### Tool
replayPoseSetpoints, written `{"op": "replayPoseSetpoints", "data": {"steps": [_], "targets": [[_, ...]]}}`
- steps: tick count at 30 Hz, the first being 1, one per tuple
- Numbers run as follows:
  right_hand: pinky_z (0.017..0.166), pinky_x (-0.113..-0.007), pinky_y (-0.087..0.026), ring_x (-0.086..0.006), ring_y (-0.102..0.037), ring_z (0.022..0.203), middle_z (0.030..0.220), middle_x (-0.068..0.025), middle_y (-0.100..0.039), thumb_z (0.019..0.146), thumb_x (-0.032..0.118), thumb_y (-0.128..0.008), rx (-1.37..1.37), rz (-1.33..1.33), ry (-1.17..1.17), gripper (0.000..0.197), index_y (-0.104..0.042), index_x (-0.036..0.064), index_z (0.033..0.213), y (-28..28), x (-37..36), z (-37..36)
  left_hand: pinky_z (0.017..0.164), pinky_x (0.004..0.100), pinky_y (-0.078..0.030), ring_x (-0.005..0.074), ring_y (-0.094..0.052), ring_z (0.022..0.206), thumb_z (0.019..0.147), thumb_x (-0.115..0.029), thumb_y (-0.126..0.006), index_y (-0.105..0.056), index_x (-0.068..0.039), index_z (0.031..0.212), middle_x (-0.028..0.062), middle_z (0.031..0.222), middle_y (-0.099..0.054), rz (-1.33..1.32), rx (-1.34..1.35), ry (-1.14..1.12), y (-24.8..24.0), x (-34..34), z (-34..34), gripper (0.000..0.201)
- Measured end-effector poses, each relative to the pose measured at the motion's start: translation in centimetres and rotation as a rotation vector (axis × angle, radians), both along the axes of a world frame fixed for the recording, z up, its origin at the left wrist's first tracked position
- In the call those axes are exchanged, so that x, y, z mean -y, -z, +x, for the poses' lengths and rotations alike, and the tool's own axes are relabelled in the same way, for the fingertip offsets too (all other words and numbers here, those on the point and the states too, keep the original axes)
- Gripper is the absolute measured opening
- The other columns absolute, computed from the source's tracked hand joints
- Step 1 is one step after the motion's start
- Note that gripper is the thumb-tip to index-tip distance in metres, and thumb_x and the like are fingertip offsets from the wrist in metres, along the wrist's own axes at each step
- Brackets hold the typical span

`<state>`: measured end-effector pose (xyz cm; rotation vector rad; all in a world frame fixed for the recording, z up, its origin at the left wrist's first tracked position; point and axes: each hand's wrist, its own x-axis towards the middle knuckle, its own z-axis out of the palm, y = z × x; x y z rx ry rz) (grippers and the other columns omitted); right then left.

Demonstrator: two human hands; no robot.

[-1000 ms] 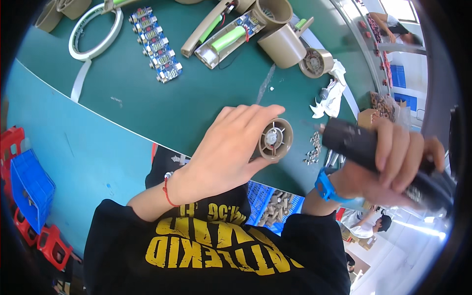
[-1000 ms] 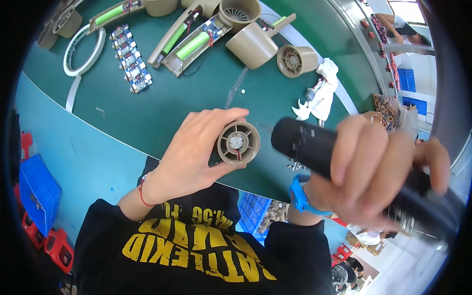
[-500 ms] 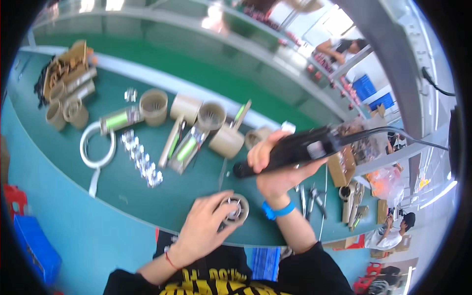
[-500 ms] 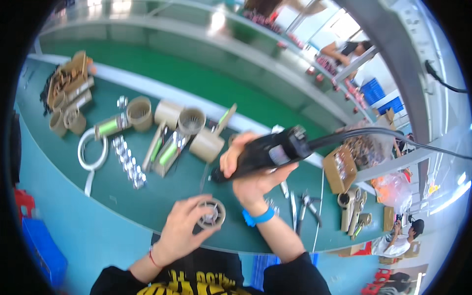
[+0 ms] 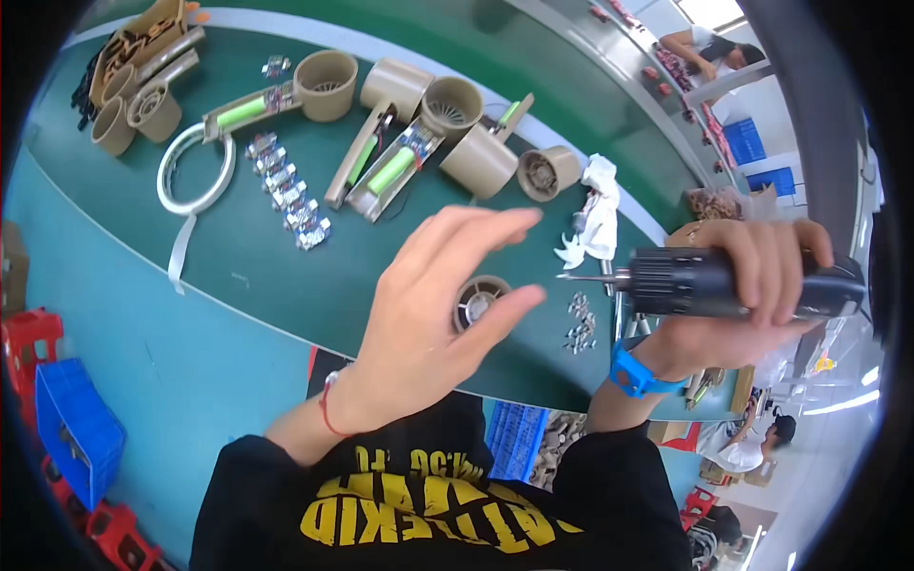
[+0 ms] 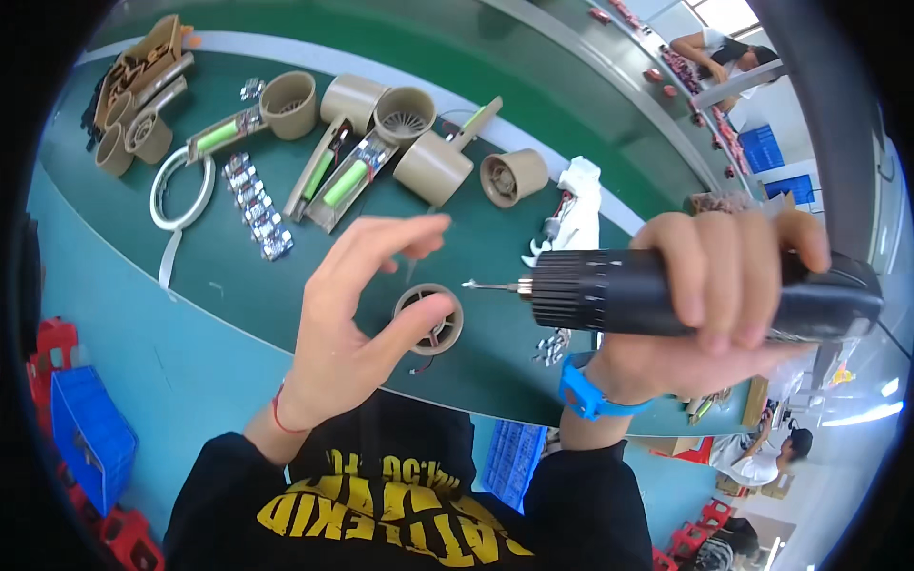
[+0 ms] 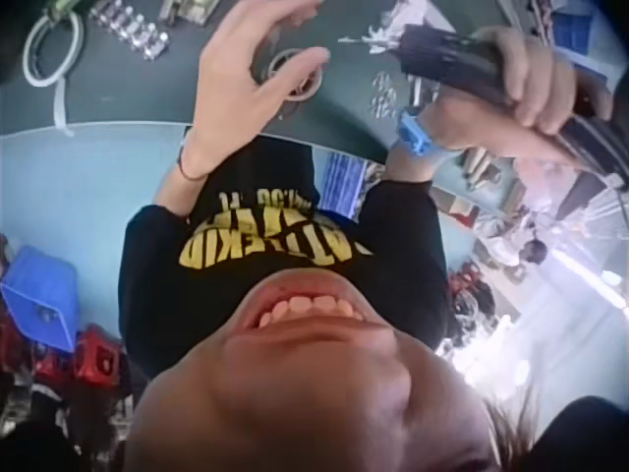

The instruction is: Assembling a handheld electronic fan by installing the motor, battery, and circuit board into the housing and securing them with an electric screwdriver.

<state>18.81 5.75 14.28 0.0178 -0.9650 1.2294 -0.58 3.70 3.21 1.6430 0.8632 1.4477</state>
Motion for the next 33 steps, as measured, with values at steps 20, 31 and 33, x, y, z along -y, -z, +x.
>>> {"op": "replayPoseSetpoints", "data": {"steps": [20,31,33], "targets": [[0.060,-0.026,-0.057,-0.0131,-0.063,0.053,0.063,-0.0017,-0.062,0.099,0.052,-0.050,0.004,0.077,0.044,0.039,-0.057,0.0134,0.099,1.1,0.5,-0.7,0.066,0.0276,-0.047,0.0156,-0.061,0.074,0.076,0.007,-0.075,-0.071,-0.003,0.090,0.0050,0.085,-0.066,-0.036,0.034,0.038,0.2,0.8,0.5,0.018],[0.057,-0.026,-0.059,-0.0127,-0.066,0.052,0.063,-0.0013,-0.066,0.099,0.038,-0.058,0.107,0.142,-0.033,0.025,-0.059,0.0134,0.097,1.0,0.4,0.9,0.069,0.0274,-0.043,0.0158,-0.062,0.074,0.074,0.004,-0.078,-0.072,-0.006,0.089,0.0042,0.085,-0.067,0.062,-0.094,-0.034,0.3,1.2,-0.2,0.019],[0.057,-0.026,-0.060,-0.0127,-0.066,0.052,0.064,-0.0014,-0.066,0.099,0.035,-0.059,0.150,0.126,-0.055,0.022,-0.060,0.0134,0.096,0.1,0.9,1.9,0.069,0.0271,-0.043,0.0157,-0.062,0.074,0.074,0.003,-0.079,-0.072,-0.006,0.089,0.0040,0.085,-0.068,0.073,-0.120,-0.054,0.5,1.3,-0.1,0.019]]}}
